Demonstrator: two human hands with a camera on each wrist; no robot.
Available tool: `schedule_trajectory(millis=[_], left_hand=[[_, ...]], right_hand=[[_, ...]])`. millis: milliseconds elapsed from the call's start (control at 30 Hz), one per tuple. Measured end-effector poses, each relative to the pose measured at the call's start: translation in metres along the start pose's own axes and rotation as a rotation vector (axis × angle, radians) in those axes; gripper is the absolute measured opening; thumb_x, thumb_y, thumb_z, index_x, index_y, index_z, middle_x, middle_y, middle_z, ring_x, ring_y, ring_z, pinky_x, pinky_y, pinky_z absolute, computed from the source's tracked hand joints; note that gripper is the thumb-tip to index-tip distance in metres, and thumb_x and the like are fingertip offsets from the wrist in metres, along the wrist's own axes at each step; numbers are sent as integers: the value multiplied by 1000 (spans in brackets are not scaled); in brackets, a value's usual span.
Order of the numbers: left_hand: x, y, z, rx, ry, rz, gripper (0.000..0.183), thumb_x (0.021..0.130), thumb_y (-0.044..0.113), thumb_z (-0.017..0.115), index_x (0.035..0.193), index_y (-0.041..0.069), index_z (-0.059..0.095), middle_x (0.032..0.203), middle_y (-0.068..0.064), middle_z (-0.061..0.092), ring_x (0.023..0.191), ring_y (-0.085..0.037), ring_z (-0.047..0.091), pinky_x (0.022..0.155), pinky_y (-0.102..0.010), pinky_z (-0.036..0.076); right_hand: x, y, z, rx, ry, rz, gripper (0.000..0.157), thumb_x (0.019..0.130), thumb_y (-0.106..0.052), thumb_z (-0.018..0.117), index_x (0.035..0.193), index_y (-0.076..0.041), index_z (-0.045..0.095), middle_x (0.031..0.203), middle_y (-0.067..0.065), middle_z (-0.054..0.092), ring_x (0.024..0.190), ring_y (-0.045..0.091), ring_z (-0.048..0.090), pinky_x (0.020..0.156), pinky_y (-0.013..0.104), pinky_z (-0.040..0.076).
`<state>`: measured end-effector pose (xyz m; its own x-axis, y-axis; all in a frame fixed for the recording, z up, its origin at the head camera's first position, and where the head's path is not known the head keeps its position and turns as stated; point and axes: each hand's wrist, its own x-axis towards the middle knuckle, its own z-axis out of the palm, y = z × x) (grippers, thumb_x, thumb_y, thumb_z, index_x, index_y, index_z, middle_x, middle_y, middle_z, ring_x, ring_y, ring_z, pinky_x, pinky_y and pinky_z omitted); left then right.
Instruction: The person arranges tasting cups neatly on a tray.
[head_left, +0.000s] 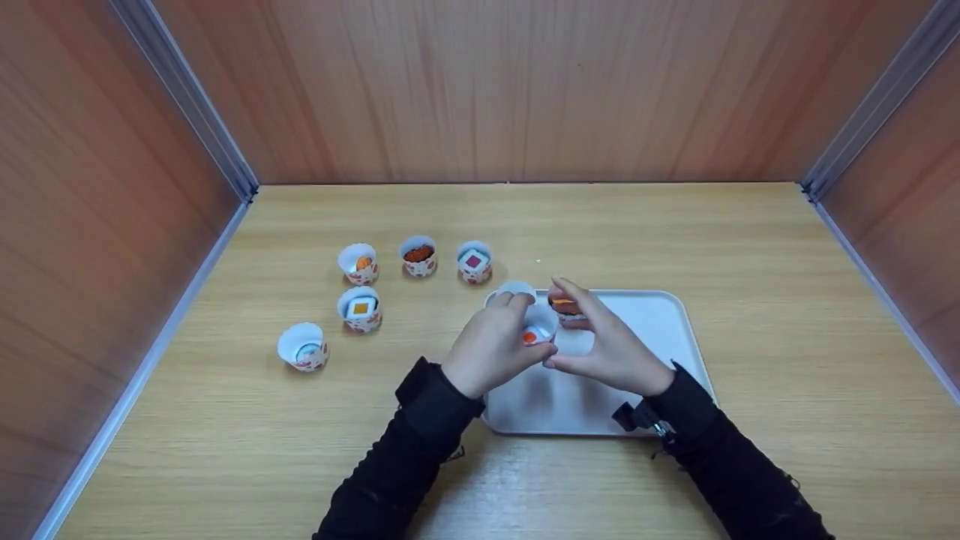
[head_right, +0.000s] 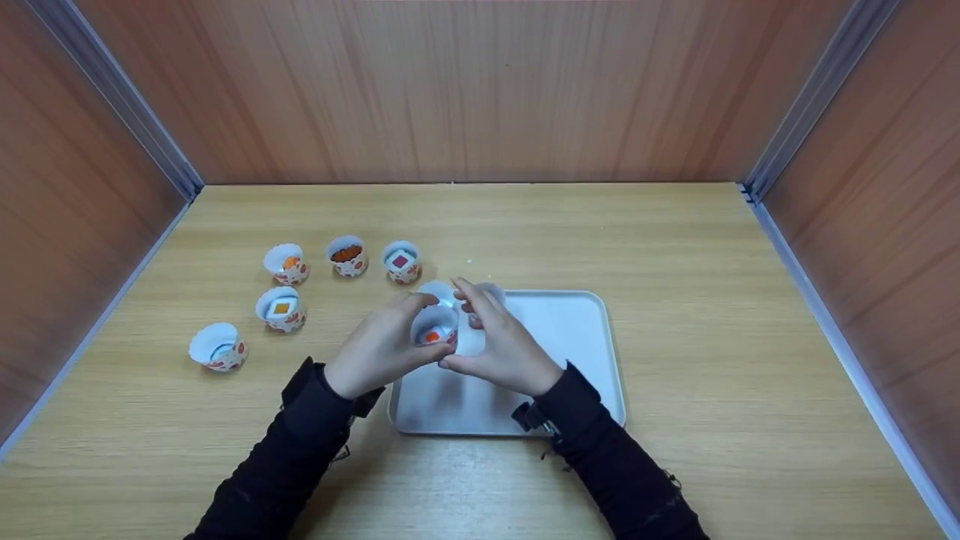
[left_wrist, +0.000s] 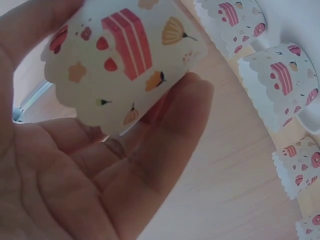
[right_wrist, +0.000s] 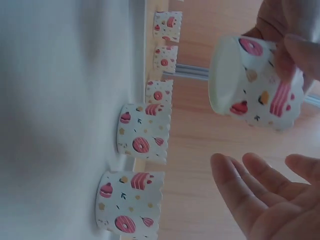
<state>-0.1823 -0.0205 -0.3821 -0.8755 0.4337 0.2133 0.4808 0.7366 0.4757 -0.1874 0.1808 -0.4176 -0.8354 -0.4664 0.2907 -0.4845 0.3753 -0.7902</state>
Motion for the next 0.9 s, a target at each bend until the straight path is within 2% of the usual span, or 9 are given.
schedule_trajectory(millis=[167, 300, 500, 633, 733, 900], left_hand=[[-1, -1, 3, 2, 45, 31, 61, 80, 36, 79, 123, -3, 58, 104, -11, 67, 83, -19, 63, 67, -29, 53], [-1, 1, 5, -7, 37, 26, 62, 81, 37, 79, 123, -2, 58, 103, -10, 67, 80, -17, 63, 67, -28, 53], [0, 4, 8, -12, 3, 11, 65, 82, 38, 77, 129, -2, 56, 110, -11, 67, 85, -18, 65, 72, -29, 55], [-1, 3, 7, -3, 7, 10, 71, 83, 44, 75, 133, -1, 54, 118, -13, 65, 92, -18, 65, 76, -30, 55], [-1, -1, 4, 17, 55, 1, 74, 83, 51, 72, 134, 0, 53, 119, -12, 64, 95, -20, 64, 75, -34, 56], [-2, -12, 2, 58, 165, -56, 75, 85, 56, 67, 135, 2, 52, 124, -14, 61, 106, -27, 62, 78, -41, 57]], right_hand=[[0, 0, 8, -46, 12, -30, 96, 79, -14, 81, 156, -16, 23, 143, 8, 48, 130, 25, 51, 99, 38, 50], [-1, 1, 13, -91, 21, -45, 91, 80, -13, 79, 154, -10, 26, 141, 10, 50, 127, 25, 53, 96, 38, 52], [-1, 2, 19, -145, 45, -101, 81, 80, -8, 78, 149, -3, 35, 145, 15, 47, 114, 24, 59, 88, 36, 55], [-2, 3, 16, -179, 55, -78, 76, 81, -6, 76, 147, -1, 39, 146, 17, 47, 114, 25, 59, 87, 35, 55], [-1, 4, 8, -183, 77, -23, 74, 81, -8, 76, 146, -2, 41, 143, 15, 50, 117, 24, 58, 89, 35, 55], [0, 7, -14, -230, 123, 54, 78, 80, -10, 78, 147, -5, 40, 129, 12, 57, 113, 22, 58, 88, 35, 54]])
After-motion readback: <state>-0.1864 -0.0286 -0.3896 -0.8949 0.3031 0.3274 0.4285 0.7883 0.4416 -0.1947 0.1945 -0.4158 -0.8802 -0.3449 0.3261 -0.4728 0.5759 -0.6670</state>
